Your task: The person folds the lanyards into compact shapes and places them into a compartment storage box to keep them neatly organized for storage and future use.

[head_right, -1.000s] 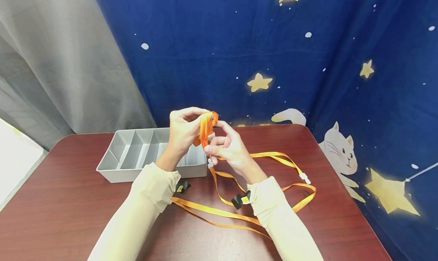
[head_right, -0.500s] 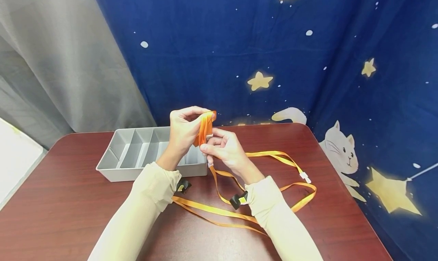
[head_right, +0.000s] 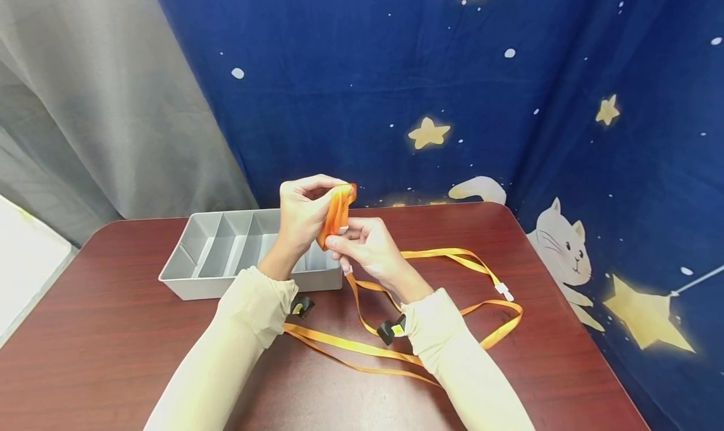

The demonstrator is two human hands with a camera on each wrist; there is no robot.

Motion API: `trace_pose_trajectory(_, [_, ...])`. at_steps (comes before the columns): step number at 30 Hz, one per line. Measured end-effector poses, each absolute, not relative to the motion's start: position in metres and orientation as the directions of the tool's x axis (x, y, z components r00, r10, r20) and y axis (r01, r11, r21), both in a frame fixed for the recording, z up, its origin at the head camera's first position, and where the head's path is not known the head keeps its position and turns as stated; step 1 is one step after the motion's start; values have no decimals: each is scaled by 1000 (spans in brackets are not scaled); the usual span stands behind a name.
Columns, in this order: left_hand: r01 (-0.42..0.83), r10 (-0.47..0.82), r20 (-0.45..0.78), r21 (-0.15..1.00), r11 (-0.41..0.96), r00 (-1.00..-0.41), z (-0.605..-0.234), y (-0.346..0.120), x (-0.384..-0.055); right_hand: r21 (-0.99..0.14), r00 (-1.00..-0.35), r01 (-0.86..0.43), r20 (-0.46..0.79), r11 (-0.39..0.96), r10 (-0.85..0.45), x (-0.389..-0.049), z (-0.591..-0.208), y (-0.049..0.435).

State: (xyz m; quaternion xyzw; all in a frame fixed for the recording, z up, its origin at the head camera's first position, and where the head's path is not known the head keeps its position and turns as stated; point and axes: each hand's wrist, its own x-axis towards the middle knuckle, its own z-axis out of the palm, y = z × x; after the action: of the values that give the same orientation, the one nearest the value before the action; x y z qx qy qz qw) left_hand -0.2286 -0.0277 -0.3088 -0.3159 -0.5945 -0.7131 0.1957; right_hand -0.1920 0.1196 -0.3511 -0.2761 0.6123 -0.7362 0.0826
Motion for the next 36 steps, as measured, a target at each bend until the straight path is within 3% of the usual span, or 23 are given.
trace_pose_trajectory(13, [630,115,634,773,-76,-765,-305,-39,-232,-952,-849,-302,288,-40,-442,-186,-350,127])
trace_pose_trajectory(21, [615,123,614,788,-38,-779,-302,-42,-232,-949,-856,-297,314,-108,-411,-185,-354,122])
trace_pose_trajectory(36, [617,115,606,778,117,-787,-300,-51,-231,-915,-864,-393,402,-94,-304,-178,-360,119])
